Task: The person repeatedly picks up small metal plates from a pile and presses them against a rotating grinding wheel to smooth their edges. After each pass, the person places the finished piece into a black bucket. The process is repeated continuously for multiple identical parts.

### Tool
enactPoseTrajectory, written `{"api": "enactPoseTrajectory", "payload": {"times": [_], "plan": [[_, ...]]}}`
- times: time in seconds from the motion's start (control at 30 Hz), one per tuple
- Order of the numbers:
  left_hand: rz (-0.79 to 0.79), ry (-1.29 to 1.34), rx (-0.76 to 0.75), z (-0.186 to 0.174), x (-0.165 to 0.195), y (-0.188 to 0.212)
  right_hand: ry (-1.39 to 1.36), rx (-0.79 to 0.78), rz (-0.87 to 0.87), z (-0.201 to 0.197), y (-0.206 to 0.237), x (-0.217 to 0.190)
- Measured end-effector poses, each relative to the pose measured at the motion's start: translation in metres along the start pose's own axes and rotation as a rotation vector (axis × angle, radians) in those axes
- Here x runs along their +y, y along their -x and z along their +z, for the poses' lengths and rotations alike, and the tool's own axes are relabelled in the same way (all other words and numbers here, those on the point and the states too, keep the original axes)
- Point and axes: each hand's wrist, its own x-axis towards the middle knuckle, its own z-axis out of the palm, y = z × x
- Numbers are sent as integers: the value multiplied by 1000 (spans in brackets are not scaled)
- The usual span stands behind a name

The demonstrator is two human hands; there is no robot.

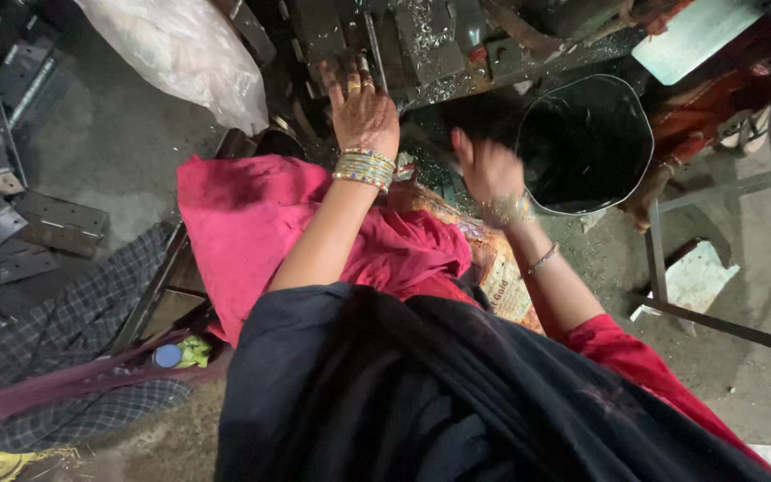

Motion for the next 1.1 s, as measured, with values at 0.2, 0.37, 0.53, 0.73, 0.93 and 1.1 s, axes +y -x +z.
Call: {"api": "enactPoseTrajectory", "payload": {"times": [0.2, 0.37, 0.53, 0.73, 0.93, 1.1], "plan": [[14, 20, 103, -7, -9, 6, -118, -253, 164, 27, 24, 9], [29, -173, 196, 1, -7, -16, 75, -15, -59, -3, -13, 15], [-22, -97, 247, 5, -2, -19, -57, -310, 78, 17, 19, 12], [-24, -18, 239, 11, -9, -24, -55, -244, 107, 14, 0, 13], [-49, -13, 353, 31, -13, -52, 165, -28, -201, 15, 11, 18], [-20, 48, 302, 32, -21, -42, -85, -280, 130, 16, 29, 5]]}}
